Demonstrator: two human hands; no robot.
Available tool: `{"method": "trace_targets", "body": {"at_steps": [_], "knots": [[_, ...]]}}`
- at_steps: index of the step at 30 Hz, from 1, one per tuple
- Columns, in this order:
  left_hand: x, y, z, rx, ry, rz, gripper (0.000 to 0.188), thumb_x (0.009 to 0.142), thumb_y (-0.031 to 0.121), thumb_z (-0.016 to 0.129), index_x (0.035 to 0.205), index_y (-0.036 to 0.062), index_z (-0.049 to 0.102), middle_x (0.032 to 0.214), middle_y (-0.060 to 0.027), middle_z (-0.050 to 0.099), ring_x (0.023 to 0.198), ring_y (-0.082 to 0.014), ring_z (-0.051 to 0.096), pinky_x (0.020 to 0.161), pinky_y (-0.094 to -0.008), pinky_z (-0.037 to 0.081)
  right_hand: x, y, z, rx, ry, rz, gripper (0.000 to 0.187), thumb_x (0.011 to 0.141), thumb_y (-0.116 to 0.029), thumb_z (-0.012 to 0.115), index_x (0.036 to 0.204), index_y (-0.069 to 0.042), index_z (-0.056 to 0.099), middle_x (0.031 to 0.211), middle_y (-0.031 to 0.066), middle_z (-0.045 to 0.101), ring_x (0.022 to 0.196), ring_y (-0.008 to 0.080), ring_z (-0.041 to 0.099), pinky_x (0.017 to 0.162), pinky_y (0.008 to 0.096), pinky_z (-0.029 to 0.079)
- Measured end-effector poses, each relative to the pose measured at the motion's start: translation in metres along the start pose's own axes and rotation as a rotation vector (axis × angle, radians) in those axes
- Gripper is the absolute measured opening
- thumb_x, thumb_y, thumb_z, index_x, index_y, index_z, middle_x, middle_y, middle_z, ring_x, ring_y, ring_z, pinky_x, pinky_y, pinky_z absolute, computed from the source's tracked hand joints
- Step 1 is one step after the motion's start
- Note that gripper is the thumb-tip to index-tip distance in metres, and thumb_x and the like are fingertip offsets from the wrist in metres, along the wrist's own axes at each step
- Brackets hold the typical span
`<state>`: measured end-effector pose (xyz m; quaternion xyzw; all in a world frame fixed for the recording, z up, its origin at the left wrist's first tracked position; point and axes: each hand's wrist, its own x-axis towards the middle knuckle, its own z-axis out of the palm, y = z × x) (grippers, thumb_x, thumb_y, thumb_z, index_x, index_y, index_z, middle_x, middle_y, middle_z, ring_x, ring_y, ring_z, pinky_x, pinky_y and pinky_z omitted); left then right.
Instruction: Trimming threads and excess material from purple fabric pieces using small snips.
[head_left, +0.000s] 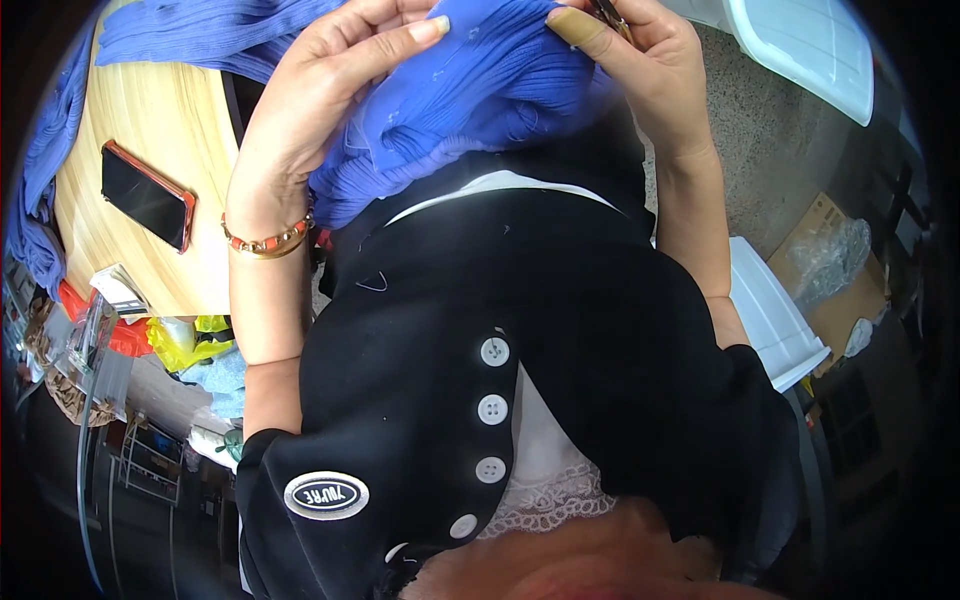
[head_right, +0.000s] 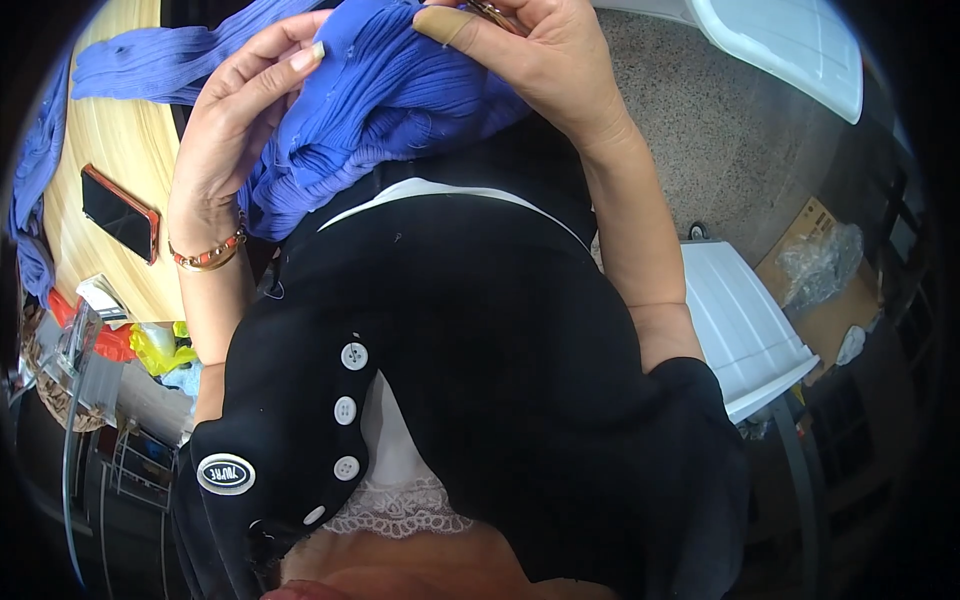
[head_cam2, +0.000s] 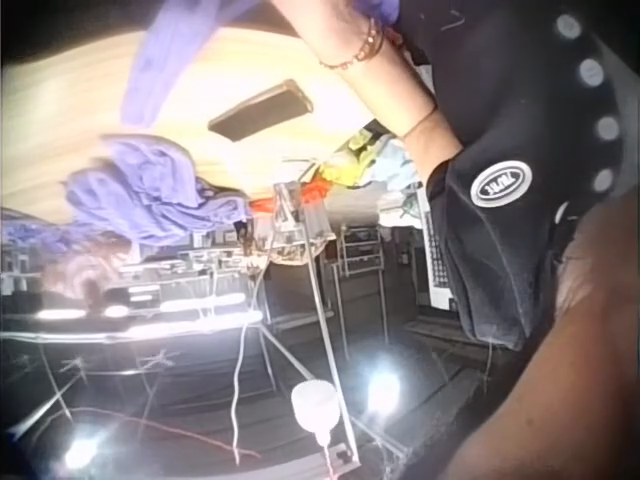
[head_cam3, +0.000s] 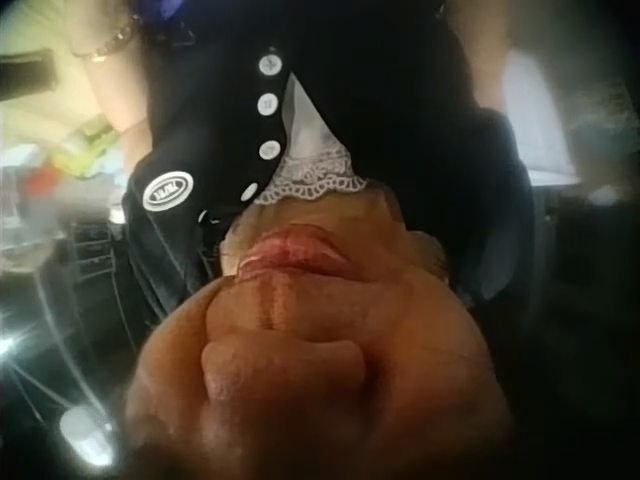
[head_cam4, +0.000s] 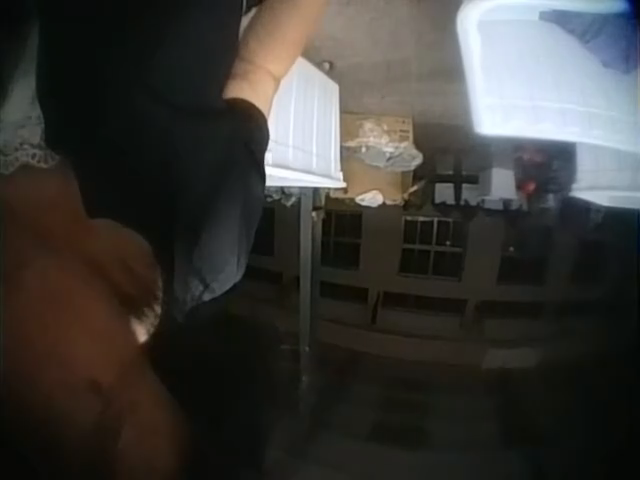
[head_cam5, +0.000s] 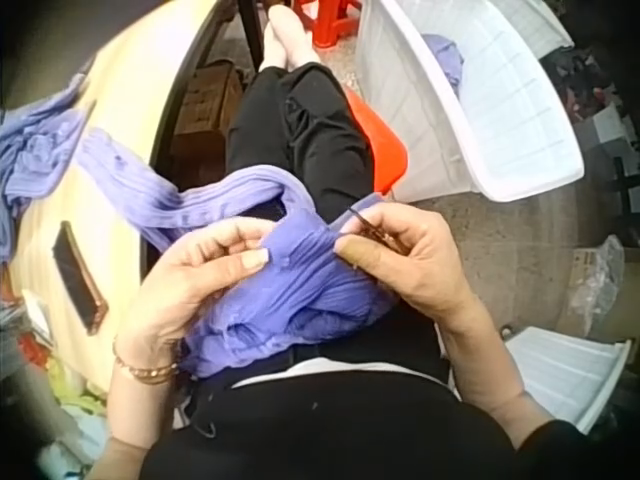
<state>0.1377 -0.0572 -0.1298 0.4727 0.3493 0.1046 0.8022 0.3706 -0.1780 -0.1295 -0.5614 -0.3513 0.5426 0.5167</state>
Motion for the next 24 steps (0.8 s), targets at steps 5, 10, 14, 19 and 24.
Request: {"method": "trace_targets", "body": {"at_steps": [5,10,14,19,24], "knots": [[0.000,-0.002,-0.003,0.038,0.041,0.035,0.029,0.099,0.018,0.068,0.125,0.0043,0.069,0.104,-0.0034,0.073,0.094,-0.0075,0.068,0.084,-0.0212,0.054,-0.002,0.038,-0.017,0.170,-0.048,-0.216,0.015,0.093,-0.006,0.074,0.104,0.002,0.069,0.087,-0.0018,0.065,0.073,0.0015,0.055,0.064,0.0175,0.043],[0.000,0.000,-0.008,-0.173,0.009,0.035,0.024,0.099,0.015,0.067,0.120,0.0018,0.070,0.093,-0.0017,0.072,0.083,-0.0042,0.067,0.075,-0.0165,0.053,-0.007,-0.032,0.013,-0.639,0.057,-0.463,0.041,0.088,-0.017,0.079,0.123,0.001,0.066,0.091,0.0104,0.064,0.071,0.0155,0.057,0.064,0.0259,0.045],[-0.002,0.011,0.015,-0.193,0.025,0.101,0.024,0.100,0.014,0.067,0.119,0.0008,0.069,0.089,-0.0006,0.071,0.079,-0.0032,0.066,0.071,-0.0151,0.052,-0.012,-0.033,0.015,-0.635,0.007,-0.363,0.035,0.092,-0.017,0.075,0.121,0.001,0.069,0.083,0.0116,0.062,0.067,0.0210,0.057,0.061,0.0299,0.045],[-0.003,0.006,0.003,-0.115,0.088,0.017,0.024,0.100,0.016,0.066,0.119,0.0014,0.069,0.091,-0.0015,0.072,0.076,-0.0038,0.066,0.068,-0.0159,0.053,-0.013,-0.031,0.020,-0.750,0.061,-0.640,0.038,0.088,-0.016,0.078,0.121,0.000,0.070,0.078,0.0115,0.062,0.064,0.0231,0.060,0.057,0.0314,0.046],[-0.004,0.006,0.009,-0.070,0.111,0.027,0.026,0.099,0.017,0.067,0.120,0.0018,0.069,0.095,-0.0029,0.074,0.080,-0.0054,0.068,0.073,-0.0175,0.053,-0.017,-0.033,0.023,-0.823,0.070,-0.594,0.039,0.084,-0.015,0.080,0.120,0.000,0.072,0.077,0.0109,0.062,0.061,0.0222,0.060,0.054,0.0306,0.047]]}}
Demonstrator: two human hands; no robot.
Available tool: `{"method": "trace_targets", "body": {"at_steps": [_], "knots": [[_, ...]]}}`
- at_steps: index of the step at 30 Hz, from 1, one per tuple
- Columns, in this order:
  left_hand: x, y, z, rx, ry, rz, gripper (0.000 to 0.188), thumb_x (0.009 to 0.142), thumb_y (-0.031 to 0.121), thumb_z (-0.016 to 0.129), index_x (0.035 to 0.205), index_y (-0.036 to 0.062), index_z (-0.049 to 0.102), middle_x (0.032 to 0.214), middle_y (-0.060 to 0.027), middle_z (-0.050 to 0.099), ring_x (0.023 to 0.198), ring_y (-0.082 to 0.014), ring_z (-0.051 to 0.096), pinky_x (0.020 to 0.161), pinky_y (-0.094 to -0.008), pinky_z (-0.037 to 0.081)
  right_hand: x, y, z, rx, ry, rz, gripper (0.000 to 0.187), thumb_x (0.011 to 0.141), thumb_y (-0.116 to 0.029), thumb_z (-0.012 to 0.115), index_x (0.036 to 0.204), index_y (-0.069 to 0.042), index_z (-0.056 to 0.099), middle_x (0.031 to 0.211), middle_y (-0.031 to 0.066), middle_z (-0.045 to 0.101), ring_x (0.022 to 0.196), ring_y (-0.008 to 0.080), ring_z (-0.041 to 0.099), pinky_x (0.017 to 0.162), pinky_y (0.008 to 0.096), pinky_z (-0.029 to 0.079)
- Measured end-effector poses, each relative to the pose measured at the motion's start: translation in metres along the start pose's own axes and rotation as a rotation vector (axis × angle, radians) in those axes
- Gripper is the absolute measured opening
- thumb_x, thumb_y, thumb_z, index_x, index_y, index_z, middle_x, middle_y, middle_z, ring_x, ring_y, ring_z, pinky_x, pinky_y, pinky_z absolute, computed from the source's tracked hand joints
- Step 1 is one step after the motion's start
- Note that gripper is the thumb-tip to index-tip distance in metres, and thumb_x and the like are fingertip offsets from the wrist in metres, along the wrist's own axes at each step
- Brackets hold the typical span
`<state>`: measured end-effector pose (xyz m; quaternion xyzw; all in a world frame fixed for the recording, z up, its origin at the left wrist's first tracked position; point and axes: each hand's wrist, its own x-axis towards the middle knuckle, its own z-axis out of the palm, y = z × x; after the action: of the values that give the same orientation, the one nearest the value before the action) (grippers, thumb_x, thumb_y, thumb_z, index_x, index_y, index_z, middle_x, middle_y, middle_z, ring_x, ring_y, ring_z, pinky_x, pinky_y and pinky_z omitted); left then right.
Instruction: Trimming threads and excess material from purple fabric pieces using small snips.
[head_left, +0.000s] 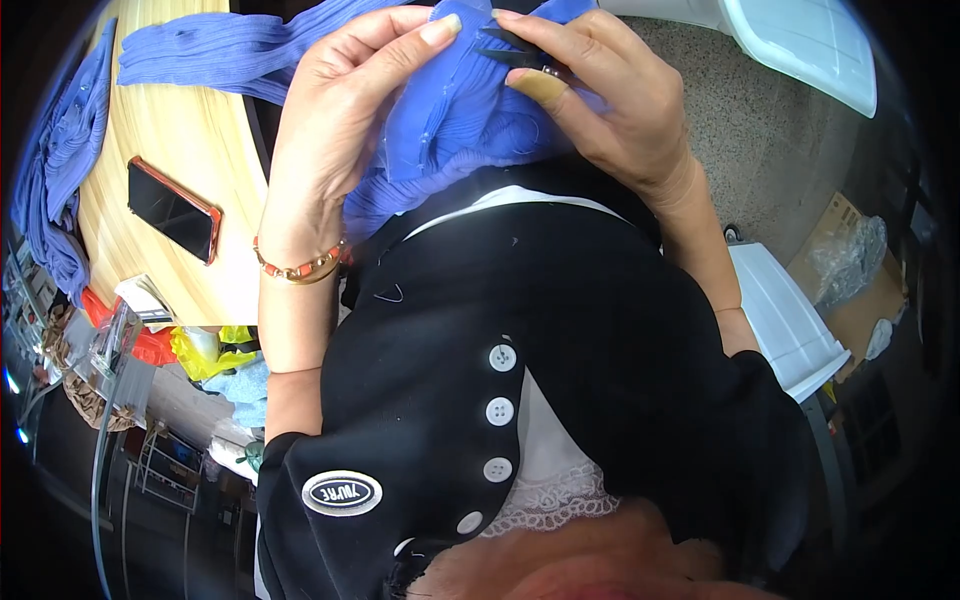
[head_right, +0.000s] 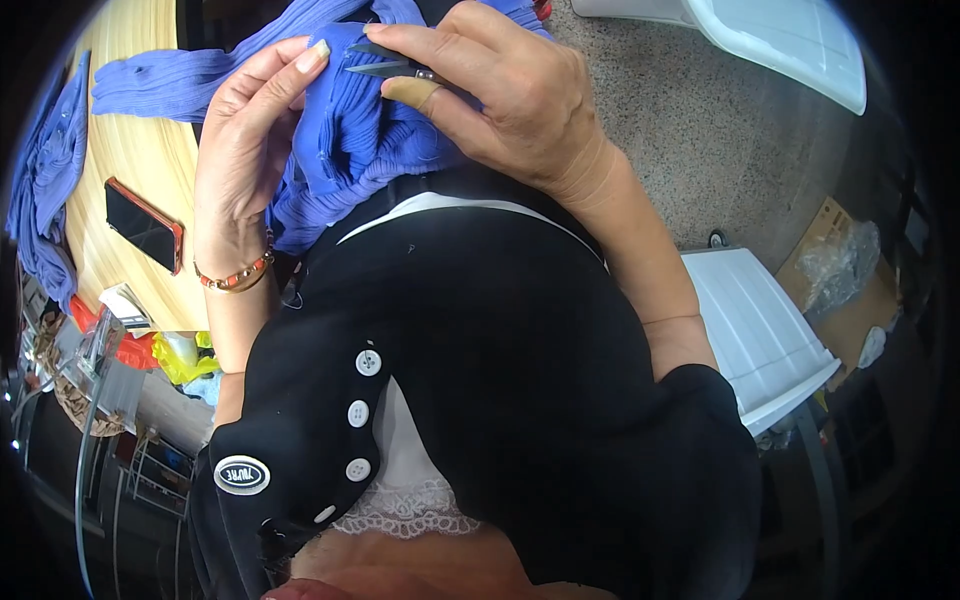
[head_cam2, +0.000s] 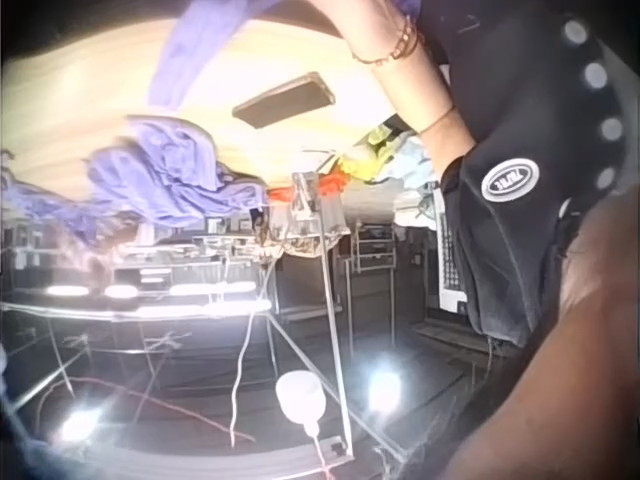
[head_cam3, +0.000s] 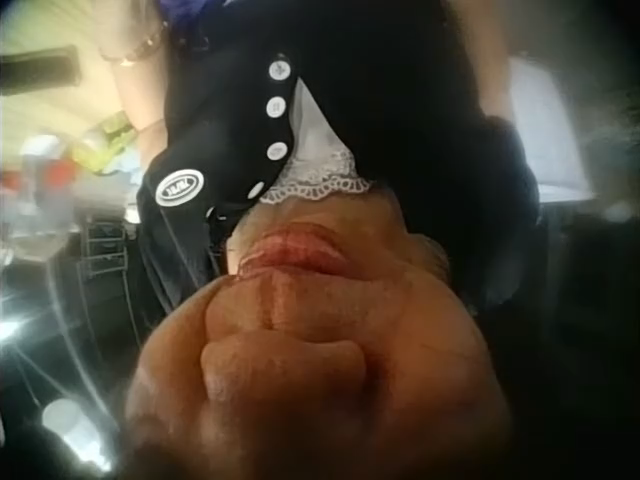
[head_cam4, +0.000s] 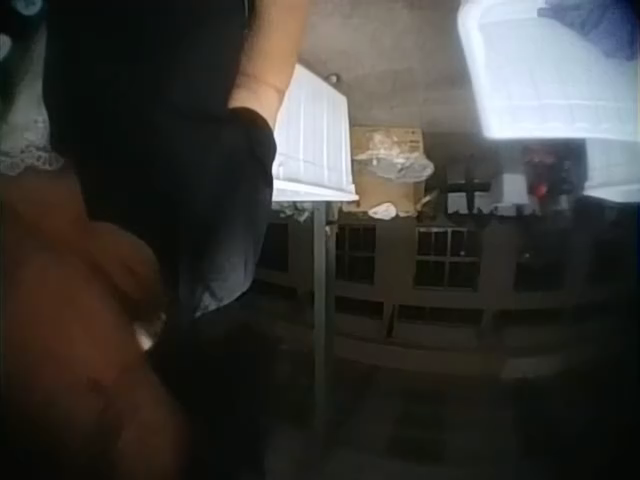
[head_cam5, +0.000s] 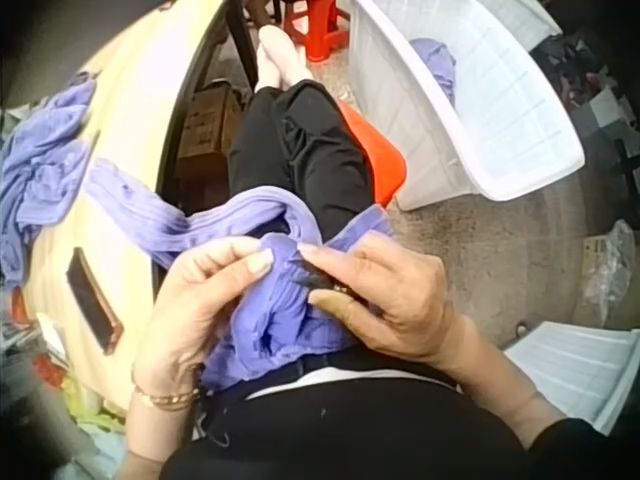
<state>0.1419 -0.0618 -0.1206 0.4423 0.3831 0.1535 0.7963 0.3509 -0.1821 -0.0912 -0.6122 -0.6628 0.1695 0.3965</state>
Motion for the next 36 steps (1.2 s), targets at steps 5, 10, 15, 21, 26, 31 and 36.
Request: {"method": "trace_targets", "body": {"at_steps": [5,10,15,21,26,31,36], "knots": [[0.0005,-0.0015,0.0013,0.037,0.011,0.034,0.026,0.099,0.016,0.067,0.121,0.0015,0.070,0.101,-0.0047,0.074,0.088,-0.0075,0.069,0.079,-0.0186,0.053,0.0002,-0.0014,0.0016,0.000,0.032,-0.020,0.039,0.084,-0.014,0.080,0.119,0.000,0.072,0.076,0.0107,0.062,0.060,0.0217,0.060,0.053,0.0309,0.047],[0.0011,-0.0023,0.0022,0.006,0.009,0.054,0.026,0.099,0.016,0.067,0.120,0.0018,0.070,0.106,-0.0064,0.074,0.094,-0.0093,0.070,0.085,-0.0200,0.054,0.0009,-0.0033,0.0027,0.029,0.039,-0.013,0.039,0.084,-0.013,0.080,0.119,0.000,0.072,0.076,0.0107,0.062,0.060,0.0217,0.060,0.053,0.0309,0.047],[0.0015,-0.0044,-0.0003,0.024,0.010,0.066,0.027,0.099,0.016,0.067,0.121,0.0013,0.070,0.107,-0.0073,0.074,0.096,-0.0101,0.070,0.087,-0.0203,0.054,0.0014,-0.0043,0.0011,0.025,0.001,-0.008,0.038,0.083,-0.012,0.080,0.118,-0.001,0.072,0.076,0.0105,0.062,0.059,0.0217,0.060,0.053,0.0307,0.048],[0.0019,-0.0062,0.0023,0.061,0.027,0.117,0.026,0.099,0.014,0.067,0.121,0.0005,0.070,0.109,-0.0084,0.074,0.097,-0.0110,0.071,0.088,-0.0203,0.054,0.0016,-0.0057,0.0021,-0.028,0.020,-0.029,0.037,0.083,-0.013,0.080,0.117,-0.001,0.073,0.076,0.0102,0.062,0.059,0.0222,0.061,0.053,0.0309,0.048],[0.0009,-0.0060,0.0030,0.047,0.012,0.126,0.026,0.099,0.013,0.067,0.121,0.0004,0.070,0.109,-0.0084,0.074,0.098,-0.0114,0.071,0.088,-0.0204,0.054,0.0014,-0.0076,0.0013,-0.021,0.013,-0.019,0.036,0.084,-0.014,0.080,0.117,-0.001,0.073,0.076,0.0106,0.062,0.059,0.0223,0.061,0.053,0.0310,0.048],[0.0015,-0.0081,0.0014,0.062,0.020,0.140,0.025,0.099,0.012,0.067,0.121,0.0015,0.070,0.108,-0.0080,0.074,0.097,-0.0113,0.071,0.088,-0.0206,0.054,0.0011,-0.0052,0.0034,0.007,0.021,-0.011,0.036,0.084,-0.013,0.080,0.117,-0.001,0.072,0.076,0.0109,0.063,0.059,0.0226,0.061,0.053,0.0309,0.048],[0.0031,-0.0076,0.0024,0.054,0.011,0.137,0.025,0.099,0.013,0.066,0.121,0.0016,0.071,0.108,-0.0076,0.074,0.097,-0.0110,0.071,0.088,-0.0207,0.054,0.0016,-0.0049,0.0039,0.014,0.026,-0.006,0.036,0.084,-0.013,0.080,0.117,-0.001,0.072,0.077,0.0109,0.063,0.059,0.0223,0.061,0.053,0.0310,0.048]]}}
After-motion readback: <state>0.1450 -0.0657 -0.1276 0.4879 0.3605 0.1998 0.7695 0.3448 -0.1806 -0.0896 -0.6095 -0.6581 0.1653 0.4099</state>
